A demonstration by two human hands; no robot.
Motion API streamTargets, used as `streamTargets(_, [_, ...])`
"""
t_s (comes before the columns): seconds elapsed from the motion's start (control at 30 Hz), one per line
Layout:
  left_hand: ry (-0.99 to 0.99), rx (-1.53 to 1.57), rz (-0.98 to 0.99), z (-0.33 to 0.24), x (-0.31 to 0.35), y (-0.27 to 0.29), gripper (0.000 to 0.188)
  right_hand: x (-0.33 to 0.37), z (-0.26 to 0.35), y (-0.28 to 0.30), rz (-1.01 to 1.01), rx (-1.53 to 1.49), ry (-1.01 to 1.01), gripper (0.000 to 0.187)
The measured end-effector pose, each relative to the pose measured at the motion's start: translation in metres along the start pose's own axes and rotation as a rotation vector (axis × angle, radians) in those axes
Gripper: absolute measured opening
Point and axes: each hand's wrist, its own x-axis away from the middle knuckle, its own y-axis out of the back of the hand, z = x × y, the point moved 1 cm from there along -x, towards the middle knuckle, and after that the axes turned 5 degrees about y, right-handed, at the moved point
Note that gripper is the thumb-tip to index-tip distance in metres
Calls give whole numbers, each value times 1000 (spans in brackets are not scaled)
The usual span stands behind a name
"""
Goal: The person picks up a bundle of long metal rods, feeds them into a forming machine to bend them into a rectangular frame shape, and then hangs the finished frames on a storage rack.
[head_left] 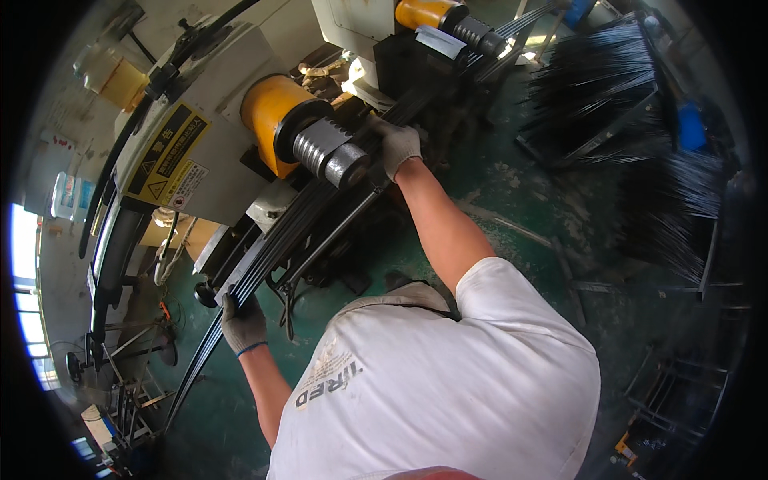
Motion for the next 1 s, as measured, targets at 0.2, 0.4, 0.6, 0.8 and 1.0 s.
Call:
streamTargets(0.2, [49, -28, 219, 21, 13, -31, 26, -39, 9, 34, -12, -11, -143, 35])
streamTargets(0.4, [-60, 150, 96, -33, 13, 5, 33, -75, 41, 44, -229, -42, -267, 40])
streamTargets(0.6, [-99, 127, -84, -50, -8, 33, 32, -87, 44, 57, -377, -136, -252, 49])
streamTargets(0.8, [-89, 75, -13, -14, -15, 23, 30, -1, -11, 1, -35, 222, -75, 35])
streamTargets(1.0, [-48, 15, 84, 37, 14, -33, 37, -30, 5, 2, -264, 121, -306, 35])
